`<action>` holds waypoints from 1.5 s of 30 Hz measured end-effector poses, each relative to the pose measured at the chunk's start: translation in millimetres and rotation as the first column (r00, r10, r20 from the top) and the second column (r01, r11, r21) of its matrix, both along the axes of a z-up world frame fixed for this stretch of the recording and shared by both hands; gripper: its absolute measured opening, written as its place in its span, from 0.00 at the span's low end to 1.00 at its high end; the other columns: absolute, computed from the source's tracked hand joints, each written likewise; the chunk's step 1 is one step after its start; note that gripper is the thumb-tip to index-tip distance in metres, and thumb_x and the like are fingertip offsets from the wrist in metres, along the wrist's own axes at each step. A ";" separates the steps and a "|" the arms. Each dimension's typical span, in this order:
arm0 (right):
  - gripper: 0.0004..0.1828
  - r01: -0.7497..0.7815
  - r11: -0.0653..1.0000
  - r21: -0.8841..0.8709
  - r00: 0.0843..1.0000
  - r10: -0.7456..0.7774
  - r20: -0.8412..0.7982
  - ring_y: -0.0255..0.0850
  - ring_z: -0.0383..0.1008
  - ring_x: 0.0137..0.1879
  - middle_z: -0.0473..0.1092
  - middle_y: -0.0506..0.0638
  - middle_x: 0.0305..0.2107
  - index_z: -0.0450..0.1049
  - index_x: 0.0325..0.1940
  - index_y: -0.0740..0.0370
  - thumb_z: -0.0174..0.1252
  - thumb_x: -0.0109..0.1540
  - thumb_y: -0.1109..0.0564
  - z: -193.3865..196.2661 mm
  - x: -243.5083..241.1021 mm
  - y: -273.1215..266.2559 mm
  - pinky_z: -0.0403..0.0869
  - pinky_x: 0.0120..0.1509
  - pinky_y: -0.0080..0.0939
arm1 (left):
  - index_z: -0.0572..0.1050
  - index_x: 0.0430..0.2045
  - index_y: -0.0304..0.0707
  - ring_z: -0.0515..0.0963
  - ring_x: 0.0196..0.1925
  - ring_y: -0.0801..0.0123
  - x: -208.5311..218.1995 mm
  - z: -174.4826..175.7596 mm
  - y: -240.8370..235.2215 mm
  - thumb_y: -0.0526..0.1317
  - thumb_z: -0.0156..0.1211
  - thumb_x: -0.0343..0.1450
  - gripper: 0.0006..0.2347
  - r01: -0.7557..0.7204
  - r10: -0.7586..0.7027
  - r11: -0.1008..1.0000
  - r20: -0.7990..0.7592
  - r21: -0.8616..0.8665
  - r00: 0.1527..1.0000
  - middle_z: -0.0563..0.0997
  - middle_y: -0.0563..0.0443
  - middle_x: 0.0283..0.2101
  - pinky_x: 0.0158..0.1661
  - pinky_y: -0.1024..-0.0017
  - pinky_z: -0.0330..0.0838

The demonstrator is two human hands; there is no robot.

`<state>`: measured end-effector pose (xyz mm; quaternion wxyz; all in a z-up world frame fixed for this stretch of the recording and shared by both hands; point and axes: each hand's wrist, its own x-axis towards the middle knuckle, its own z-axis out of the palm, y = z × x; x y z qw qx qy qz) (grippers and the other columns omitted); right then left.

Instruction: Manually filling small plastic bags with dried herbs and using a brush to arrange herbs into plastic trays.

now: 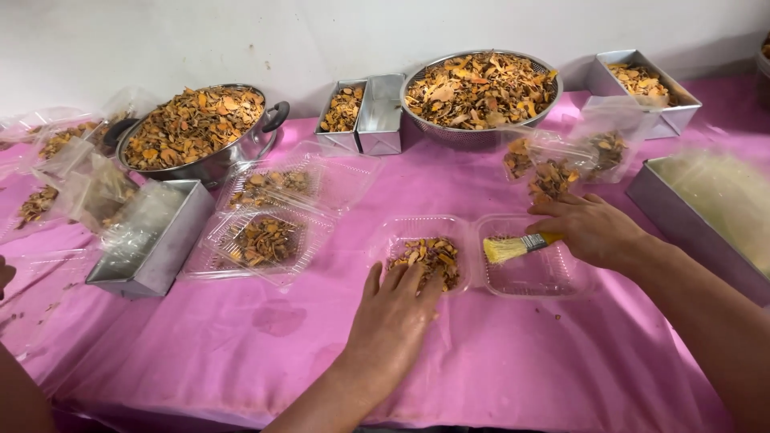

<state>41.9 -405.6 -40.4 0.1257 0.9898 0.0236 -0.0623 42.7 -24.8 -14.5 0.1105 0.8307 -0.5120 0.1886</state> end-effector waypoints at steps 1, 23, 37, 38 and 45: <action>0.44 -0.020 1.000 0.014 0.999 0.020 0.039 0.39 0.55 0.78 0.55 0.30 0.73 0.66 0.66 0.19 0.51 0.57 0.69 -6.1 2.1 -5.2 0.71 0.67 0.57 | 0.74 0.55 0.37 0.74 0.58 0.46 4.5 -7.3 0.0 0.40 0.67 0.67 0.21 -0.041 0.044 0.990 -0.023 0.131 0.999 0.77 0.37 0.55 0.64 0.39 0.60; 0.34 0.044 0.785 0.618 0.987 -0.132 0.096 0.42 0.85 0.39 0.82 0.48 0.40 0.73 0.62 0.52 0.47 0.62 0.30 0.1 -59.4 100.9 0.83 0.50 0.47 | 0.66 0.65 0.32 0.76 0.58 0.44 -83.5 7.4 7.1 0.23 0.56 0.66 0.28 0.512 -0.365 0.859 -0.715 -0.011 0.596 0.71 0.31 0.65 0.57 0.55 0.70; 0.18 -0.072 0.704 0.707 0.955 0.252 -0.154 0.42 0.73 0.56 0.71 0.48 0.58 0.75 0.62 0.46 0.49 0.69 0.52 72.8 29.2 158.0 0.74 0.60 0.44 | 0.73 0.51 0.26 0.77 0.41 0.46 -62.0 7.5 -18.3 0.24 0.57 0.64 0.19 0.384 -0.326 0.919 -0.373 0.089 0.868 0.75 0.39 0.41 0.38 0.52 0.74; 0.23 -0.064 0.728 0.683 0.968 0.211 -0.133 0.48 0.70 0.67 0.66 0.54 0.67 0.69 0.69 0.50 0.44 0.70 0.50 85.6 21.3 160.2 0.75 0.70 0.52 | 0.73 0.52 0.23 0.77 0.38 0.48 -61.4 10.1 -19.8 0.23 0.58 0.65 0.19 0.368 -0.327 0.928 -0.351 0.054 0.877 0.75 0.38 0.41 0.37 0.54 0.75; 0.27 0.022 0.844 0.536 1.000 -0.016 -0.016 0.45 0.73 0.66 0.74 0.46 0.60 0.71 0.66 0.51 0.49 0.66 0.41 32.5 -48.6 80.1 0.69 0.68 0.52 | 0.81 0.27 0.33 0.76 0.46 0.49 -11.8 -13.4 -68.4 0.29 0.59 0.68 0.04 0.100 -0.031 0.965 -0.272 0.242 0.962 0.81 0.39 0.37 0.45 0.50 0.73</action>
